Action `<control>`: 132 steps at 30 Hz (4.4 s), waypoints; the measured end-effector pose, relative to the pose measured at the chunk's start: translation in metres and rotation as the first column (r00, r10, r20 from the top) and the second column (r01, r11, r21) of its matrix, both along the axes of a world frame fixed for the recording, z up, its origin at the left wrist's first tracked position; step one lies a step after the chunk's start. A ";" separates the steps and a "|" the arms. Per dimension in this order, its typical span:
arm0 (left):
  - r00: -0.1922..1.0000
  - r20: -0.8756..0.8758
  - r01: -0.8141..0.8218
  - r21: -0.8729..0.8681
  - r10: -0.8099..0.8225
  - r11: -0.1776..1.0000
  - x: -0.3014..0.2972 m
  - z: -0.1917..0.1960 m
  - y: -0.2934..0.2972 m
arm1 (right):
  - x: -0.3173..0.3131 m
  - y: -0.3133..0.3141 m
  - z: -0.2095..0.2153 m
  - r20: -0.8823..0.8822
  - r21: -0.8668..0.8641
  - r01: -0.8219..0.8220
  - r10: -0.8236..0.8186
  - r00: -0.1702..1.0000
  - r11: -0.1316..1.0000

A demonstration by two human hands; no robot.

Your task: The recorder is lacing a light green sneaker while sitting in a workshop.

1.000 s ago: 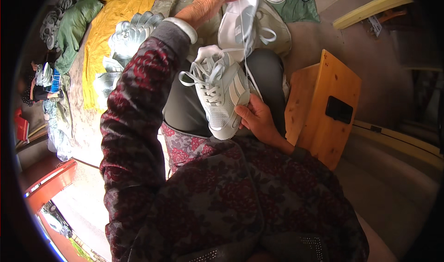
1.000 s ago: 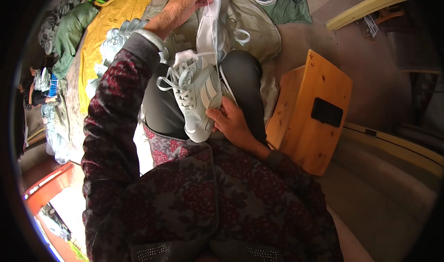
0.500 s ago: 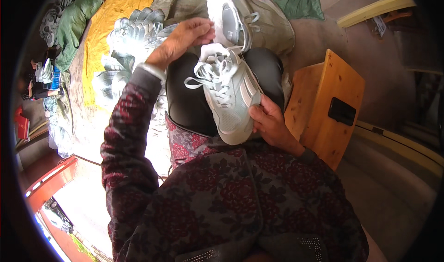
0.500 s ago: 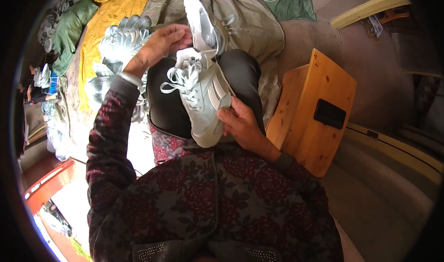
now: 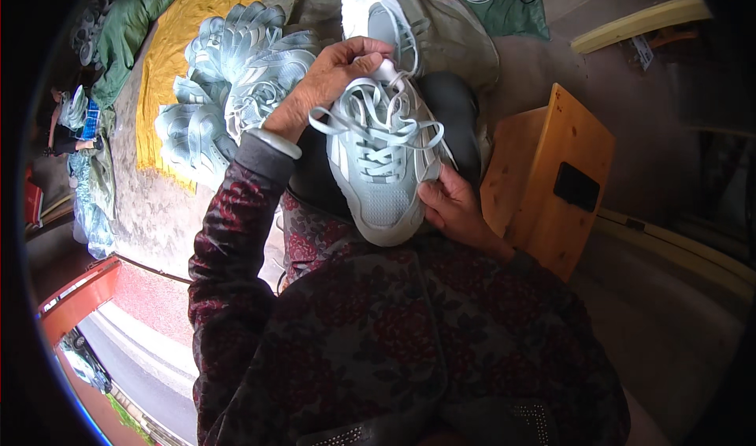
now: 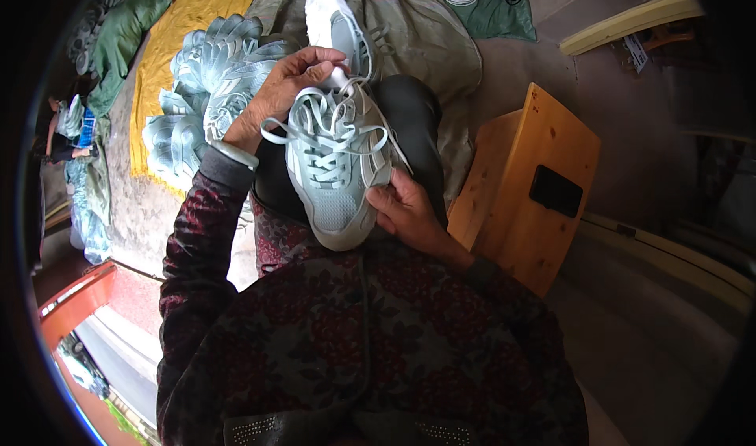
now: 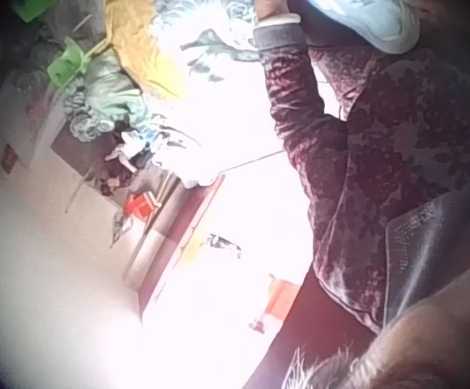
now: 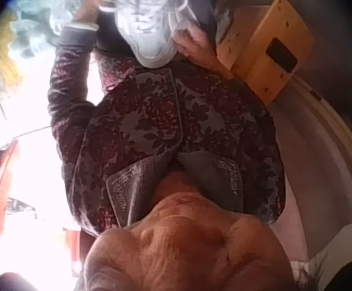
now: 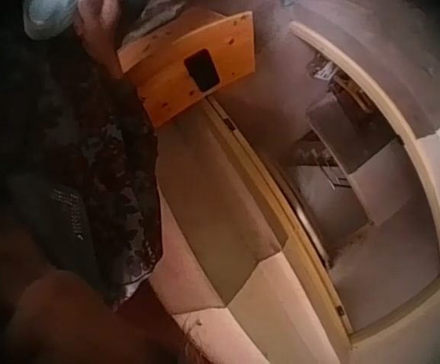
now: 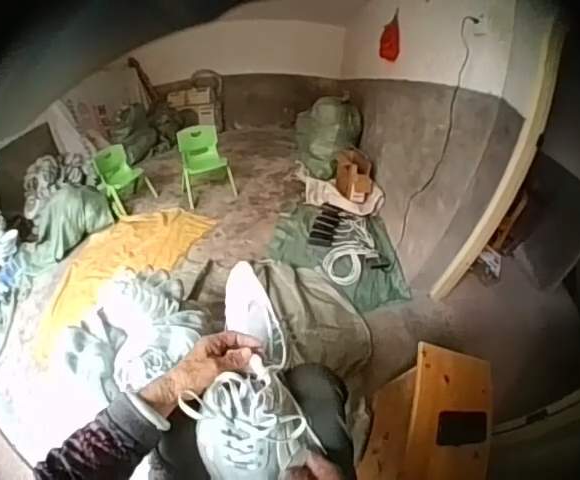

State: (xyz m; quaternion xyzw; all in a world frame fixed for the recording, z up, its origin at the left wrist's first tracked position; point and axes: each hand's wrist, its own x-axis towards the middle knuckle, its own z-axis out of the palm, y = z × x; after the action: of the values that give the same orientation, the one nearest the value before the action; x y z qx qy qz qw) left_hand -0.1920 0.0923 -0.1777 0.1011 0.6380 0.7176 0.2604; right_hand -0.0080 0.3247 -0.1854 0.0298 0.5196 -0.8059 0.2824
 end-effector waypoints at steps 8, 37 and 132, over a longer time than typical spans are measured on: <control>0.999 0.040 -0.018 -0.024 0.019 1.000 -0.005 -0.003 0.004 | -0.009 0.000 0.018 -0.063 0.146 -0.010 0.019 0.998 0.989; 0.985 -0.025 -0.173 -0.001 0.173 0.985 0.036 0.018 -0.007 | -0.160 0.005 0.055 -0.688 0.675 0.293 0.433 0.583 0.677; 0.972 -0.232 -0.098 -0.327 0.021 0.940 0.101 0.077 -0.087 | -0.140 -0.038 0.092 -0.476 0.825 0.058 0.637 0.606 0.562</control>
State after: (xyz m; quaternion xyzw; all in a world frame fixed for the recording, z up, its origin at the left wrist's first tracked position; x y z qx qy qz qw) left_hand -0.0915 0.0057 -0.1009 0.1165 0.7793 0.5895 0.1779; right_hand -0.1483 0.2868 -0.0938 -0.2760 0.8747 -0.3699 0.1479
